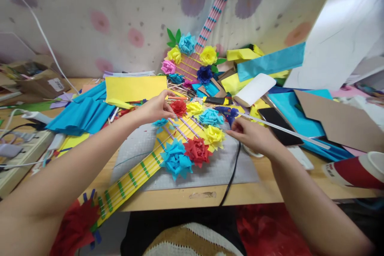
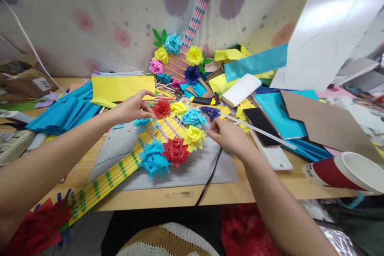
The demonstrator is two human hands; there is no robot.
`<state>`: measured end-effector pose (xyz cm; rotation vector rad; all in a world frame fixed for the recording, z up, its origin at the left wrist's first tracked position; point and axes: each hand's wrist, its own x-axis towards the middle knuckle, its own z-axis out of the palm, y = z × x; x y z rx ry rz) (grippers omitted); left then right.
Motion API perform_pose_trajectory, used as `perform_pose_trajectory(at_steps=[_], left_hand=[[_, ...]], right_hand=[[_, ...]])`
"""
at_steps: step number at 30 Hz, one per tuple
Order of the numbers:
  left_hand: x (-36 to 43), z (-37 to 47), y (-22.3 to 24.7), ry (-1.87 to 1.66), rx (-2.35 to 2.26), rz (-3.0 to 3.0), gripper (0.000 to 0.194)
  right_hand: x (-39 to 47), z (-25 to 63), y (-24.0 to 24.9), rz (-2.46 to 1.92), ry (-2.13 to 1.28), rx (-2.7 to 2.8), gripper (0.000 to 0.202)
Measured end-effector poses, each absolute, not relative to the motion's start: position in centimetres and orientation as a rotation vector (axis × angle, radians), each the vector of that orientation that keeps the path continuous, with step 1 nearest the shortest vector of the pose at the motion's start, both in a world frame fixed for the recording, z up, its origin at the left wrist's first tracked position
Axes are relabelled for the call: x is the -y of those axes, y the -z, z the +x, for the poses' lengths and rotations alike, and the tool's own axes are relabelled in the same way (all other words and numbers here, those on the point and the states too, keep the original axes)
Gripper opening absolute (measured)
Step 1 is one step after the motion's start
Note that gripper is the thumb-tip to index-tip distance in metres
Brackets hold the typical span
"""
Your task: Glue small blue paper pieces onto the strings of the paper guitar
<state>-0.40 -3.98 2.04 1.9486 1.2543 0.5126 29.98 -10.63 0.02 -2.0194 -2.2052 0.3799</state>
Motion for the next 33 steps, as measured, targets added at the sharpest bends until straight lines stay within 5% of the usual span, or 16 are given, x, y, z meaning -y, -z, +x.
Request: perform_pose_trajectory(at_steps=[7, 19, 33], left_hand=[[4.1, 1.2, -2.2, -0.356, -1.406, 2.201, 0.07], [4.3, 1.7, -2.7, -0.178, -1.562, 2.488, 0.073], [3.6, -0.1, -1.4, -0.502, -1.316, 2.102, 0.064]], right_hand=[[6.7, 20.5, -0.8, -1.324, -0.734, 2.18, 0.016], [4.0, 16.5, -1.8, -1.488, -0.635, 2.343, 0.023], [3.2, 17.2, 0.0, -1.326, -1.059, 1.994, 0.026]])
